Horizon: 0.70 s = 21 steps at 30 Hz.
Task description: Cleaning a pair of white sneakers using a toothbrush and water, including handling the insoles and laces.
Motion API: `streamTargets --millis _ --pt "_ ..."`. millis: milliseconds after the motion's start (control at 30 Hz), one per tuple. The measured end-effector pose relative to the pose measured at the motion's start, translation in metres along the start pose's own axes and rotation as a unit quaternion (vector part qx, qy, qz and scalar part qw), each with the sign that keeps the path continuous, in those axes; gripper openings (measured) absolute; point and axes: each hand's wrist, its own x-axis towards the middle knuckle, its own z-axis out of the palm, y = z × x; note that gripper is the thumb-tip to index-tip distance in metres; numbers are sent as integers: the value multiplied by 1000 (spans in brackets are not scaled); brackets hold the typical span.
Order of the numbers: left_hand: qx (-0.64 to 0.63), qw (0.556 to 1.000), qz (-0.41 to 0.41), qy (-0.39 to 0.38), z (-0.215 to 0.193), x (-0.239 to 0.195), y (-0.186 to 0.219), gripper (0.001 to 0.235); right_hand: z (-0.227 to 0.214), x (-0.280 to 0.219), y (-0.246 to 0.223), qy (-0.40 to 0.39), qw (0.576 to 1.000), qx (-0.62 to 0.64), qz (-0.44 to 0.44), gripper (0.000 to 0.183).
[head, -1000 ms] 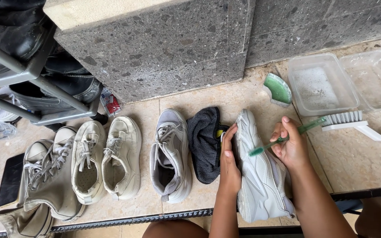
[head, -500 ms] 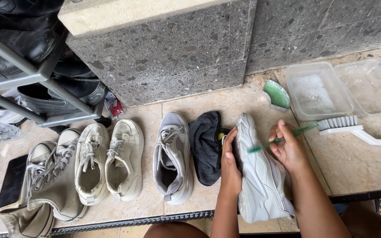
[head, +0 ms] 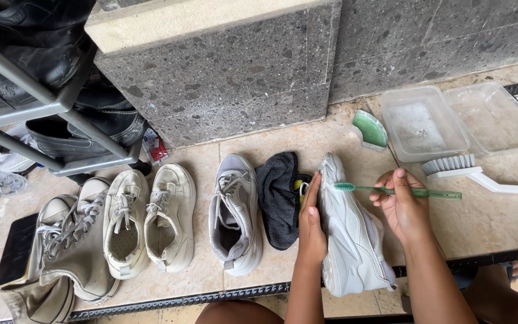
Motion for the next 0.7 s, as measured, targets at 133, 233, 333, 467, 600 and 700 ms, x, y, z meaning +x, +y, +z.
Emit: streamTargets --millis 133,233,333,467,600,700 --pt "6 1000 7 -2 -1 -2 1 80 1 -9 3 -53 996 -17 73 51" --pt "-22 1000 15 -6 1 -2 -5 80 9 -12 -1 23 1000 20 8 45" --pt "-22 1000 19 -8 1 -4 -5 82 10 -16 -4 -14 999 16 47 52" --pt "-2 1000 24 -15 2 -3 -6 88 23 -17 -18 65 998 19 11 39" --pt "6 997 51 -60 -1 -4 5 88 25 -16 -17 101 994 32 41 30" --pt "7 995 49 -83 -3 -3 12 98 27 -14 -24 98 994 11 53 17"
